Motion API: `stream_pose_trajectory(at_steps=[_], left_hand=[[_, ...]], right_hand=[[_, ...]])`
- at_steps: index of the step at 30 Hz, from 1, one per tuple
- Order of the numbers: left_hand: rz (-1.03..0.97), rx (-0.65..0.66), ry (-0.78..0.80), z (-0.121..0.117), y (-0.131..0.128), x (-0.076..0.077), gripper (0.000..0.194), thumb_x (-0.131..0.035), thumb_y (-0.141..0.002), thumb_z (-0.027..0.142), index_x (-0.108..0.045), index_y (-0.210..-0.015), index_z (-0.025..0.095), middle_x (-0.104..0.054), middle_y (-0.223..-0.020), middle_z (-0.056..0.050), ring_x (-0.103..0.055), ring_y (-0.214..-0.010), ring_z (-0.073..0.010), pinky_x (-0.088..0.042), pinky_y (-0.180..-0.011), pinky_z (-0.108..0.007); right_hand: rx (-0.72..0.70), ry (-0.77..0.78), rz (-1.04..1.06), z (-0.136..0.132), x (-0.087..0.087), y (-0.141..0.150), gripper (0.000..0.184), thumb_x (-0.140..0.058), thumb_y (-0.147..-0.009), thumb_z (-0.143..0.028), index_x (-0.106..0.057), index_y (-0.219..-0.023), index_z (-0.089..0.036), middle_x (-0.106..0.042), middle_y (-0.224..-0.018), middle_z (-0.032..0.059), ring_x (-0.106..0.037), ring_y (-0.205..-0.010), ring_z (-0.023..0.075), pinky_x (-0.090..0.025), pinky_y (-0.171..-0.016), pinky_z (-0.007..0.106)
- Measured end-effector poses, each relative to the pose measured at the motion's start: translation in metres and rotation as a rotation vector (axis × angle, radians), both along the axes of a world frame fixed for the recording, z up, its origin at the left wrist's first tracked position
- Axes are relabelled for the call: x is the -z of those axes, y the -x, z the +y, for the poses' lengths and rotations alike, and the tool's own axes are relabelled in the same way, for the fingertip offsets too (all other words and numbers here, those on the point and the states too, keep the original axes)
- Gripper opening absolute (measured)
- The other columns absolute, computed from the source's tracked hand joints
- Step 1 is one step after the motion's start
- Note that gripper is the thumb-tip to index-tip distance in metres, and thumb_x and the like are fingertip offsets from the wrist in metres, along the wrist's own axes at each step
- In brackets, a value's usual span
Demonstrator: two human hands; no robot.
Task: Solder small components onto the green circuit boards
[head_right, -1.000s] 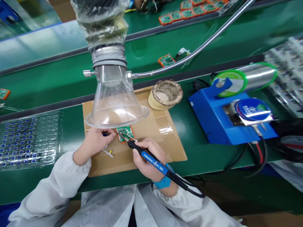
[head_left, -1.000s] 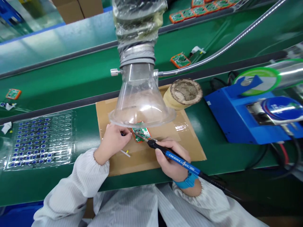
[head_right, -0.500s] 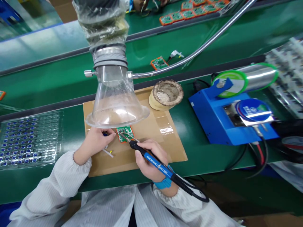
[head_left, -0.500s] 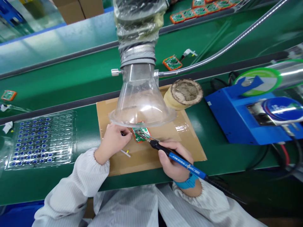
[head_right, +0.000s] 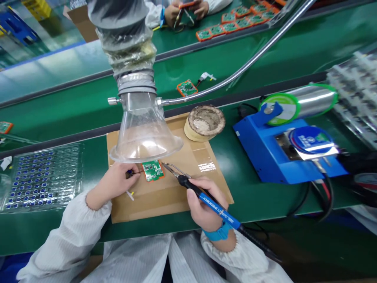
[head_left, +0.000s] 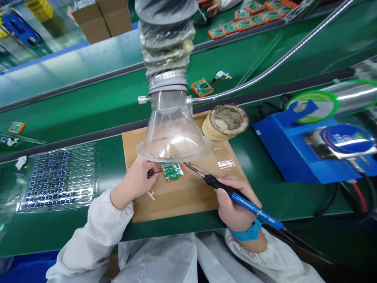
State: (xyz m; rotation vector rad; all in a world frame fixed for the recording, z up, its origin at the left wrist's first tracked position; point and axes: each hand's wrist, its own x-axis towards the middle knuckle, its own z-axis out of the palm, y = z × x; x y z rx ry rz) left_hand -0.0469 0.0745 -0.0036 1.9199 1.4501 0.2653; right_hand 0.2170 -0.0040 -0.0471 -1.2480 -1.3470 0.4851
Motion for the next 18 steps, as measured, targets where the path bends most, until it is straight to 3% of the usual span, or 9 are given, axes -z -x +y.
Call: stream_pose_trajectory(at_steps=[3,7,9,12,14,15,16,18], left_hand=[[-0.211,-0.062,0.201,0.009,0.020,-0.006,0.015,-0.062,-0.086,0.029,-0.065,-0.076,0.019,-0.068,-0.076,-0.002,-0.061,-0.072,-0.0169,-0.051,-0.073,-0.032],[-0.492,-0.261,0.477,0.050,0.052,-0.018,0.021,-0.072,-0.081,0.034,-0.062,-0.079,0.016,-0.070,-0.079,-0.005,-0.066,-0.071,-0.0174,-0.054,-0.068,-0.030],[-0.603,-0.423,0.391,0.076,0.069,-0.022,0.022,-0.071,-0.081,0.032,-0.056,-0.078,0.016,-0.069,-0.078,-0.006,-0.067,-0.070,-0.0183,-0.055,-0.067,-0.031],[-0.561,-0.715,-0.093,0.099,0.091,-0.023,0.015,-0.063,-0.087,0.028,-0.054,-0.089,0.017,-0.071,-0.096,-0.010,-0.070,-0.090,-0.0210,-0.056,-0.083,-0.036],[-0.303,-0.803,-0.426,0.088,0.098,-0.024,0.019,-0.064,-0.086,0.026,-0.057,-0.102,0.017,-0.070,-0.110,-0.011,-0.068,-0.101,-0.0205,-0.052,-0.092,-0.036],[-0.155,-0.766,-0.517,0.074,0.098,-0.023,0.024,-0.065,-0.086,0.026,-0.059,-0.108,0.016,-0.069,-0.114,-0.011,-0.066,-0.104,-0.0201,-0.051,-0.094,-0.034],[-0.053,-0.683,-0.525,0.055,0.095,-0.022,0.022,-0.062,-0.089,0.027,-0.061,-0.108,0.017,-0.071,-0.109,-0.010,-0.066,-0.099,-0.0191,-0.050,-0.091,-0.032],[0.024,-0.384,-0.329,0.009,0.086,-0.018,0.016,-0.054,-0.094,0.027,-0.068,-0.095,0.018,-0.073,-0.090,-0.005,-0.066,-0.080,-0.0158,-0.049,-0.078,-0.028]], right_hand=[[-0.017,-0.013,-0.025,0.001,-0.001,-0.003,0.016,-0.069,-0.085,-0.016,-0.070,-0.100,-0.023,-0.072,-0.089,0.0043,-0.072,-0.078,0.0204,-0.059,-0.066,0.031],[-0.058,-0.019,-0.044,0.001,-0.003,-0.003,0.015,-0.068,-0.086,-0.017,-0.069,-0.100,-0.023,-0.073,-0.088,0.0043,-0.072,-0.079,0.0208,-0.060,-0.068,0.031],[-0.046,-0.021,-0.052,0.000,-0.002,-0.004,0.014,-0.068,-0.086,-0.018,-0.069,-0.099,-0.023,-0.073,-0.089,0.0047,-0.073,-0.079,0.0216,-0.061,-0.067,0.032],[-0.028,-0.022,-0.068,-0.002,-0.001,-0.005,0.013,-0.070,-0.086,-0.020,-0.070,-0.098,-0.024,-0.073,-0.087,0.0049,-0.073,-0.078,0.0231,-0.061,-0.067,0.034],[-0.004,-0.024,-0.062,-0.005,0.000,-0.006,0.012,-0.072,-0.085,-0.023,-0.071,-0.097,-0.025,-0.073,-0.087,0.0056,-0.073,-0.076,0.0252,-0.060,-0.066,0.037],[0.008,-0.016,-0.055,-0.007,0.000,-0.005,0.012,-0.073,-0.085,-0.025,-0.072,-0.097,-0.027,-0.074,-0.087,0.0066,-0.073,-0.075,0.0266,-0.060,-0.065,0.039],[0.032,0.009,-0.045,-0.008,0.000,-0.005,0.012,-0.073,-0.086,-0.028,-0.073,-0.097,-0.029,-0.074,-0.087,0.0083,-0.073,-0.074,0.0280,-0.058,-0.063,0.041],[0.051,0.074,-0.026,-0.009,0.001,-0.007,0.008,-0.078,-0.083,-0.038,-0.076,-0.090,-0.034,-0.073,-0.081,0.0115,-0.071,-0.066,0.0295,-0.053,-0.055,0.044]])
